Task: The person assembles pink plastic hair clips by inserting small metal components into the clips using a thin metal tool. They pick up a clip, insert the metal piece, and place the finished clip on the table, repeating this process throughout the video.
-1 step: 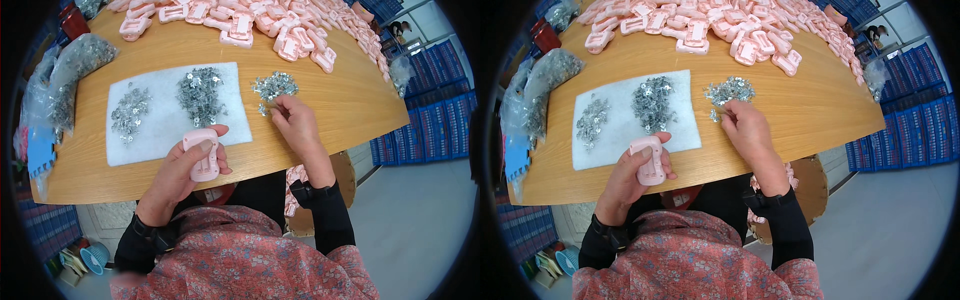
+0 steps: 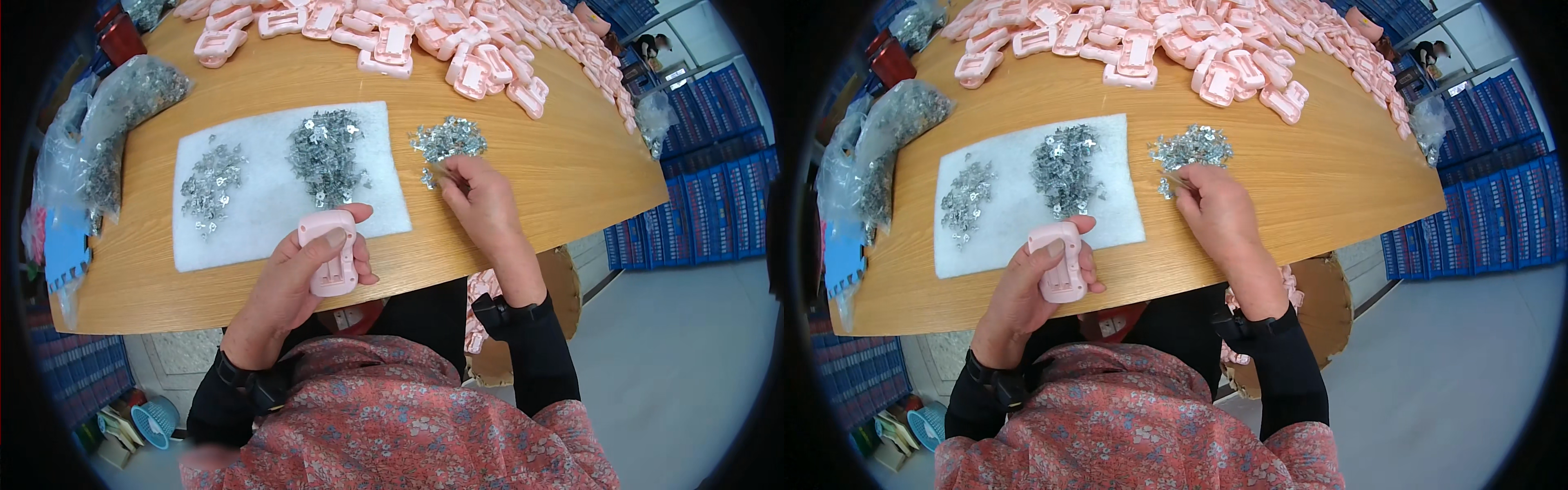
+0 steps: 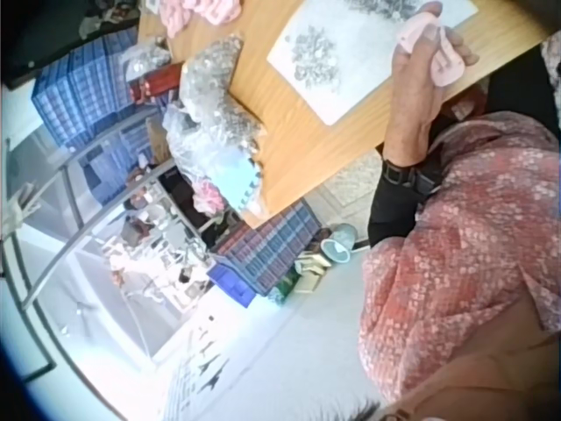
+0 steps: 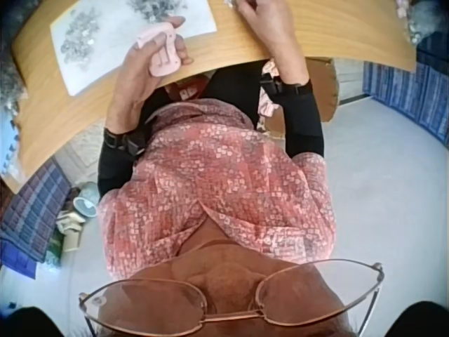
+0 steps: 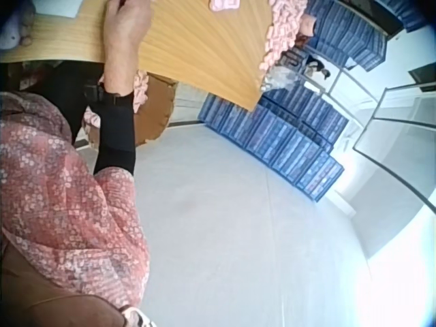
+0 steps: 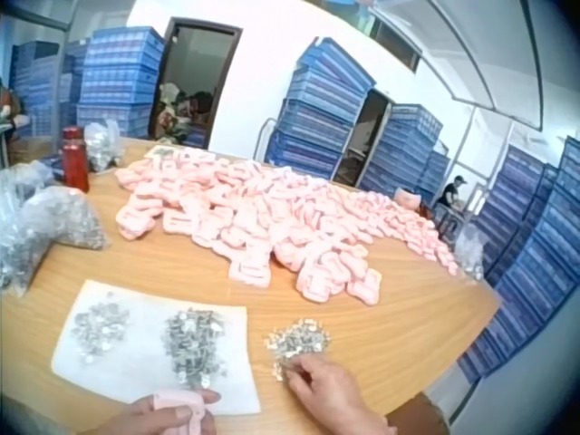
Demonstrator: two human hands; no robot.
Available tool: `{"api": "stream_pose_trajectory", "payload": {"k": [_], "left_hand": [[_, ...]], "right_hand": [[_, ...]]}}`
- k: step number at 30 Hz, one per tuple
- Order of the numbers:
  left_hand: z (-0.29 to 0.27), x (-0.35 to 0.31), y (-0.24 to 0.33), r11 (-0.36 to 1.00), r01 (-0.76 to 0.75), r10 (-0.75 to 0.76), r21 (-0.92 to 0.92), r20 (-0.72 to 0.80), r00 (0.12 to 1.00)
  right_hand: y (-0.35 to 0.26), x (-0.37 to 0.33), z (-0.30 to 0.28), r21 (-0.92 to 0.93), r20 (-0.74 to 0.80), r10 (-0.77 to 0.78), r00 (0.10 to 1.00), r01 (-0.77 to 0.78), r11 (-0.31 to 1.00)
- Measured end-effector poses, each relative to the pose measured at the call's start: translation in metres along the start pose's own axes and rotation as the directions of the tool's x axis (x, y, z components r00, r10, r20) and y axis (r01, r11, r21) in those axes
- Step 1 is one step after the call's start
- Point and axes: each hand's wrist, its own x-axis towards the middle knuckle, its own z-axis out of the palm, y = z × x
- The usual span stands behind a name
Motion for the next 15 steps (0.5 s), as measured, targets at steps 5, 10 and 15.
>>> {"api": "stream_pose_trajectory", "payload": {"k": [5, 10, 15], "left_hand": [[-0.002, 0.001, 0.0, 1.0, 0.002, -0.002, -0.012, -0.003, 1.0], [-0.002, -0.001, -0.001, 1.0, -0.009, 0.009, -0.001, 0.004, 1.0], [-0.001, 0.0, 0.0, 0.999, -0.006, 0.007, 0.048, -0.027, 1.0]], "right_hand": [[-0.005, 0.005, 0.004, -0.104, 0.024, -0.094, 0.995, 0.096, 0.99], [0.003, 0.007, 0.002, 0.08, 0.065, 0.038, 0.997, -0.043, 0.996], [-0.01, 0.001, -0.006, 0.182, 0.067, 0.103, 0.992, -0.113, 0.977]]}}
